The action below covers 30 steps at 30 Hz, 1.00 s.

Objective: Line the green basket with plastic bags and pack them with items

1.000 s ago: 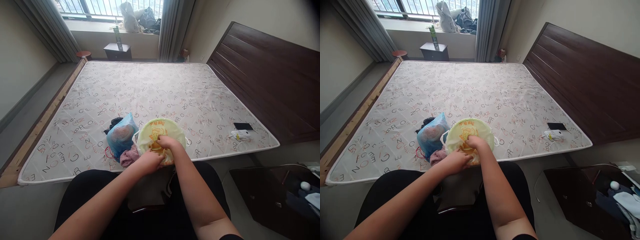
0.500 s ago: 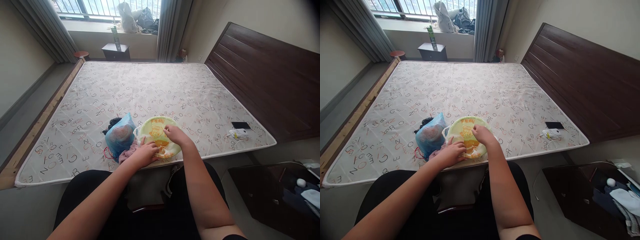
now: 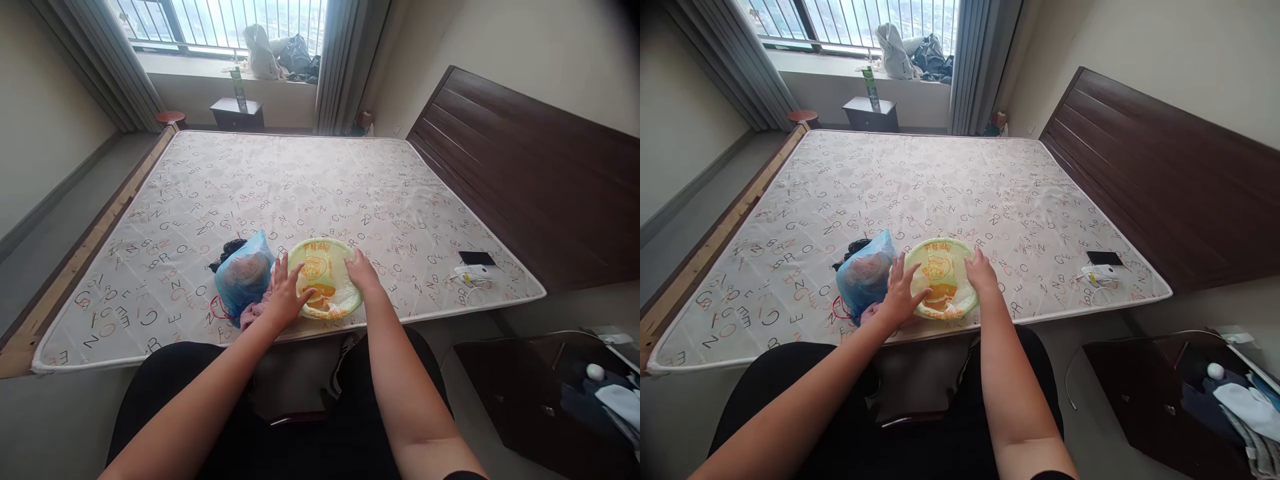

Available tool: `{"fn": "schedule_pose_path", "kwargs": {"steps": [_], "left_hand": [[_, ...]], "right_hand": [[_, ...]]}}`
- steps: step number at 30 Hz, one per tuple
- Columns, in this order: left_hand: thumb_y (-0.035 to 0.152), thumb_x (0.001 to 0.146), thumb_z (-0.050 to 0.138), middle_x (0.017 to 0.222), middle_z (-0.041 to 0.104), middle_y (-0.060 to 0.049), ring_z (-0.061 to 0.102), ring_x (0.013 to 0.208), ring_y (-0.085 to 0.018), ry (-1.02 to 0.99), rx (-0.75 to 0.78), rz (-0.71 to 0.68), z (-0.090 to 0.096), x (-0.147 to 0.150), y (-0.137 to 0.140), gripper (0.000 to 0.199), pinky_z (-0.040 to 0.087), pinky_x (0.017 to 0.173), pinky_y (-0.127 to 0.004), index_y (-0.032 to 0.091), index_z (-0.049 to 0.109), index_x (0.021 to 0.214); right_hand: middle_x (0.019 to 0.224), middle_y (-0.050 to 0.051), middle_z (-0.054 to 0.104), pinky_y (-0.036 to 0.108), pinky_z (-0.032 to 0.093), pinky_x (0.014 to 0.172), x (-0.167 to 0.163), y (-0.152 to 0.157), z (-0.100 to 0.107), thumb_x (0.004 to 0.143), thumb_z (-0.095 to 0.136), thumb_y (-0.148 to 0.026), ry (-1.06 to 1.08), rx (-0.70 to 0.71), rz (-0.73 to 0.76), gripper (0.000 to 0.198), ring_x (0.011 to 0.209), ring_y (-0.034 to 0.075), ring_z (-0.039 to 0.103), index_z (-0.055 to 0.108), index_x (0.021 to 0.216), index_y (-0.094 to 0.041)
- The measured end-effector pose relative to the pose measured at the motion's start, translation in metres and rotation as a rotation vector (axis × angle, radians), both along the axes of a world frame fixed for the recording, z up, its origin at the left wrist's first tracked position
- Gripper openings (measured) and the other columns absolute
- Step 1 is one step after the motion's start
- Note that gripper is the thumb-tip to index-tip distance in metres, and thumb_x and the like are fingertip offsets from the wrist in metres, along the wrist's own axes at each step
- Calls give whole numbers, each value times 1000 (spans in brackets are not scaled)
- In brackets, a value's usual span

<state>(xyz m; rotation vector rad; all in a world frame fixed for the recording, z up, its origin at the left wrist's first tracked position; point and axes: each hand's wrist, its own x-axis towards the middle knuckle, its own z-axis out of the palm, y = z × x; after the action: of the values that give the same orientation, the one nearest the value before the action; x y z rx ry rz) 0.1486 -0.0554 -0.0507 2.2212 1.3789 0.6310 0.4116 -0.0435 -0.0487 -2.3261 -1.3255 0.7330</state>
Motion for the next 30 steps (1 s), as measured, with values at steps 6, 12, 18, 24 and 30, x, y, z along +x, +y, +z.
{"fn": "schedule_pose_path", "kwargs": {"steps": [6, 12, 18, 24, 30], "left_hand": [[28, 92, 66, 174, 15, -18, 15, 162, -31, -145, -119, 86, -23, 6, 5, 67, 21, 131, -49, 19, 41, 154], [29, 93, 64, 173, 18, -16, 20, 161, -32, -116, -131, 68, -20, 3, 6, 67, 25, 130, -50, 21, 41, 154], [34, 95, 59, 172, 24, -16, 19, 161, -30, -85, -110, 17, -21, -7, 7, 64, 20, 131, -51, 18, 42, 155], [26, 94, 57, 173, 23, -14, 23, 160, -29, -39, -112, 53, -21, -11, 7, 56, 26, 130, -49, 17, 50, 149], [26, 93, 59, 171, 26, -16, 32, 156, -32, 157, -117, -87, -2, -25, 24, 45, 28, 129, -49, 15, 62, 137]], "right_hand": [[159, 13, 50, 38, 37, 119, 0, 3, -3, 102, 41, -50, 93, 65, -54, 64, 145, 29, 47, 43, 158, -18], [154, 11, 56, 36, 41, 114, 3, 4, -9, 101, 43, -45, 111, 82, -59, 59, 138, 26, 54, 48, 154, -21], [151, 12, 59, 38, 42, 113, 3, 5, -3, 97, 44, -34, 110, 43, -67, 60, 136, 29, 56, 48, 155, -21], [150, 14, 59, 40, 43, 113, -1, 7, 2, 97, 40, -33, 127, 4, -32, 63, 136, 30, 56, 42, 159, -19], [148, 16, 60, 42, 47, 108, 0, 6, 8, 93, 48, -32, 194, -57, 23, 71, 132, 32, 60, 36, 161, -21]]}}
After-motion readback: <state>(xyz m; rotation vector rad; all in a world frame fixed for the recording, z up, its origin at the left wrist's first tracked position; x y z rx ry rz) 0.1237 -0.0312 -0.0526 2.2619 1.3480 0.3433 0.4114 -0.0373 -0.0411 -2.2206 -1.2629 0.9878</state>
